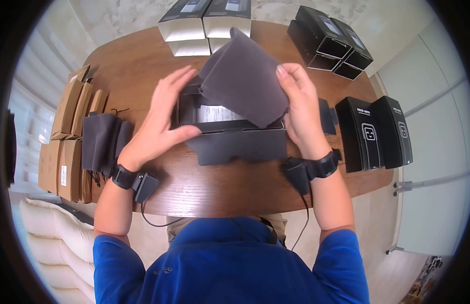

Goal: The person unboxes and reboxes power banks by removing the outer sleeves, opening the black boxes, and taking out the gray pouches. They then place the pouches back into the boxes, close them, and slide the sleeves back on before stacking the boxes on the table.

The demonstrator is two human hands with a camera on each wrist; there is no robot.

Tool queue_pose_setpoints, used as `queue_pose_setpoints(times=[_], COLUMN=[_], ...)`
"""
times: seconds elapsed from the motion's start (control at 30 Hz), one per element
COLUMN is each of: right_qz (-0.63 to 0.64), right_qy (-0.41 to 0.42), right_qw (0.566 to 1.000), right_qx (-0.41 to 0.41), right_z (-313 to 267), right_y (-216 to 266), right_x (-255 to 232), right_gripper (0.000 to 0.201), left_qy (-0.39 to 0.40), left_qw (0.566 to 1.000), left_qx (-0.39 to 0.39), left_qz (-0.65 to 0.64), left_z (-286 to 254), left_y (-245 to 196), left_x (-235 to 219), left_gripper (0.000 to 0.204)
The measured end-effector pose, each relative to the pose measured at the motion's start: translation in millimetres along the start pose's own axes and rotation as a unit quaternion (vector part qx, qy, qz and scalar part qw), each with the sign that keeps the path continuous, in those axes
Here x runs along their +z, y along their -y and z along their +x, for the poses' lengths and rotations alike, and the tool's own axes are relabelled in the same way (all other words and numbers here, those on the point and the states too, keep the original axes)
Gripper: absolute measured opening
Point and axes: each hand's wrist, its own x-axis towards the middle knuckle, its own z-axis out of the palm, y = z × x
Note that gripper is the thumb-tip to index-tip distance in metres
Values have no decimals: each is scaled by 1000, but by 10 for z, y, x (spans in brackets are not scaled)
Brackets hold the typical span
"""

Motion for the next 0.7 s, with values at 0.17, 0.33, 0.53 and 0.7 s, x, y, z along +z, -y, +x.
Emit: queue_pose_setpoints(times=[0.17,0.33,0.53,0.7], right_qz=[59,-93,-239,-296], right_qy=[-30,-54,67,175], right_qw=[998,990,897,855], right_qx=[-10,-95,-366,-389], right_z=[-58,-174,-193,-286], right_y=[18,61,-39,106], right_x=[78,223,244,351], right_gripper=[15,13,19,19], left_qy=[-276,-64,79,52], left_qw=[932,930,876,612], left_qx=[67,9,-90,-199], left_qz=[-226,-362,-468,-763], left_z=[-55,-140,-40,11], left_y=[-160,-336,-412,-346], left_x=[38,30,139,56], left_gripper=[42,18,72,86])
